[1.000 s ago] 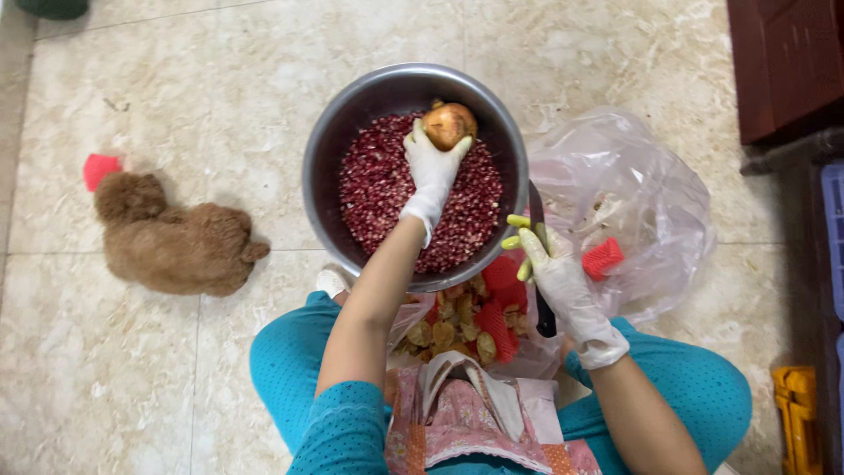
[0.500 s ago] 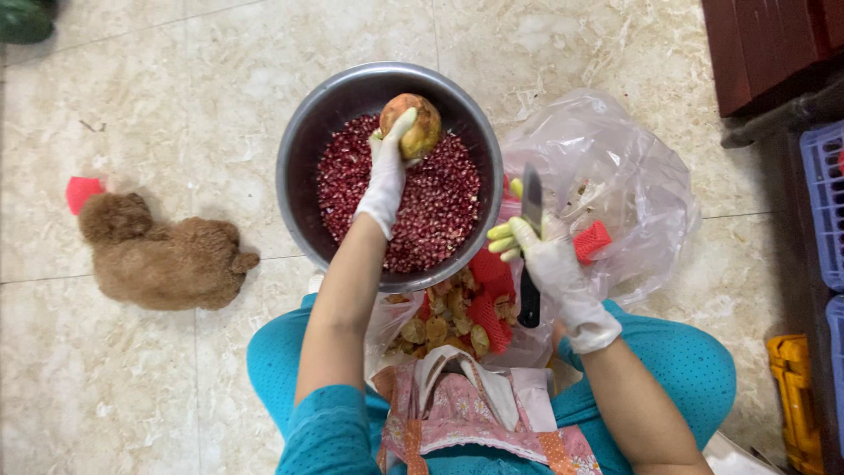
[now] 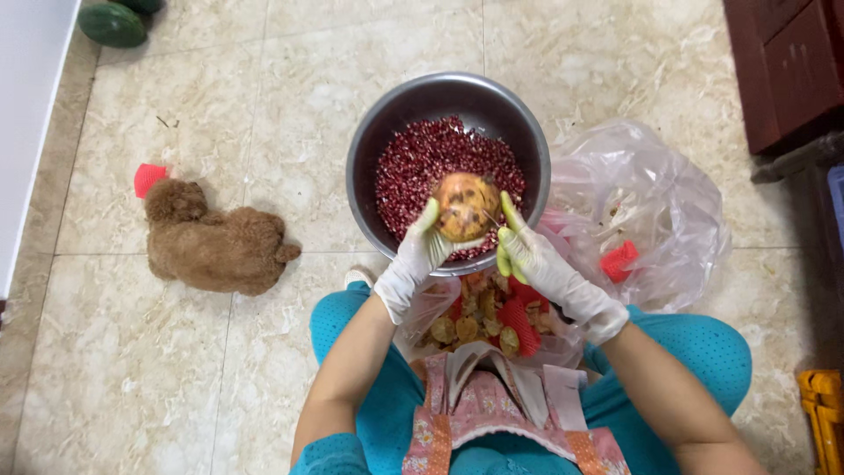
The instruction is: The person peels and de-seeds pomegranates. They use a utility knife to score and slice the outer skin, peel open sections of the fruit by hand, and separate the arils into a large stainless steel bowl.
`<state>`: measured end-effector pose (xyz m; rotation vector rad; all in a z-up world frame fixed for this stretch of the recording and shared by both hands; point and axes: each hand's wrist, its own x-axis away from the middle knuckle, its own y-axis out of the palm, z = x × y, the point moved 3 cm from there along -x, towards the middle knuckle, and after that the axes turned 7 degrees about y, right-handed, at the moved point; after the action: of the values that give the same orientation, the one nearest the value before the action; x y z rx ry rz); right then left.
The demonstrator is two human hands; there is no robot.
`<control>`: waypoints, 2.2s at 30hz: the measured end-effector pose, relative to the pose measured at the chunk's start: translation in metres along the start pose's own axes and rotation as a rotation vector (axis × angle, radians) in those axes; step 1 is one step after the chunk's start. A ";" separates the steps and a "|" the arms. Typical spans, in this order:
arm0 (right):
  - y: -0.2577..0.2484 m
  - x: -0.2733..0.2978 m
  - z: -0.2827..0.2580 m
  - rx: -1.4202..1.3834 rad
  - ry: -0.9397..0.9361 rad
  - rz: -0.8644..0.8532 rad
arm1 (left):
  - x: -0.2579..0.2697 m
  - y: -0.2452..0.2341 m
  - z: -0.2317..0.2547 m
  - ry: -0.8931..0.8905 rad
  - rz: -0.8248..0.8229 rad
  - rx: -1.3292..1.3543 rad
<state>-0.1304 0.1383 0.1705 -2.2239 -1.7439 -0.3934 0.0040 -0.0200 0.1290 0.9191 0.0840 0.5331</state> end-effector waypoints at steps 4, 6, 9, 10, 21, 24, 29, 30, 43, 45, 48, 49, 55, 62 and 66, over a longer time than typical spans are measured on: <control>0.003 -0.005 -0.019 0.225 0.200 0.003 | 0.003 -0.022 0.001 0.091 0.026 -0.113; 0.006 -0.008 -0.021 0.234 0.235 -0.015 | 0.003 -0.031 -0.002 0.188 0.039 -0.197; 0.009 -0.014 -0.024 0.164 0.227 -0.042 | 0.001 -0.034 0.000 0.357 0.079 -0.490; 0.011 -0.017 -0.024 0.084 0.242 -0.044 | 0.001 -0.033 0.002 0.414 0.100 -0.615; 0.015 -0.020 -0.005 -0.166 0.176 -0.133 | 0.016 -0.016 -0.001 0.529 0.128 -0.844; 0.019 -0.013 0.000 -0.178 0.180 -0.155 | 0.023 -0.021 -0.004 0.488 0.164 -0.781; 0.008 -0.014 0.006 -0.096 0.194 -0.173 | 0.020 -0.025 -0.004 0.459 0.140 -0.656; 0.006 -0.016 0.007 -0.041 0.190 -0.171 | 0.021 -0.028 -0.004 0.430 0.156 -0.639; -0.024 -0.015 0.034 0.049 0.136 -0.231 | 0.008 -0.054 -0.026 0.156 0.056 -0.228; -0.028 -0.013 0.038 0.045 0.126 -0.240 | 0.010 -0.059 -0.027 0.018 0.049 -0.240; -0.031 -0.011 0.044 0.112 0.086 -0.198 | 0.007 -0.057 -0.031 -0.127 0.044 -0.132; -0.030 -0.012 0.046 0.119 0.085 -0.158 | 0.004 -0.052 -0.031 -0.165 0.043 -0.076; -0.015 -0.025 0.056 -0.084 0.218 0.033 | 0.012 -0.012 -0.024 0.551 0.109 -0.790; -0.018 -0.025 0.044 -0.067 0.153 -0.156 | 0.011 -0.018 -0.015 0.334 0.169 -0.487; -0.020 -0.021 0.046 -0.084 0.068 -0.217 | 0.009 -0.043 -0.024 0.202 0.123 -0.316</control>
<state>-0.1529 0.1420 0.1209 -2.0544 -1.9720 -0.5934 0.0222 -0.0185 0.0824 0.5624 0.1225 0.7307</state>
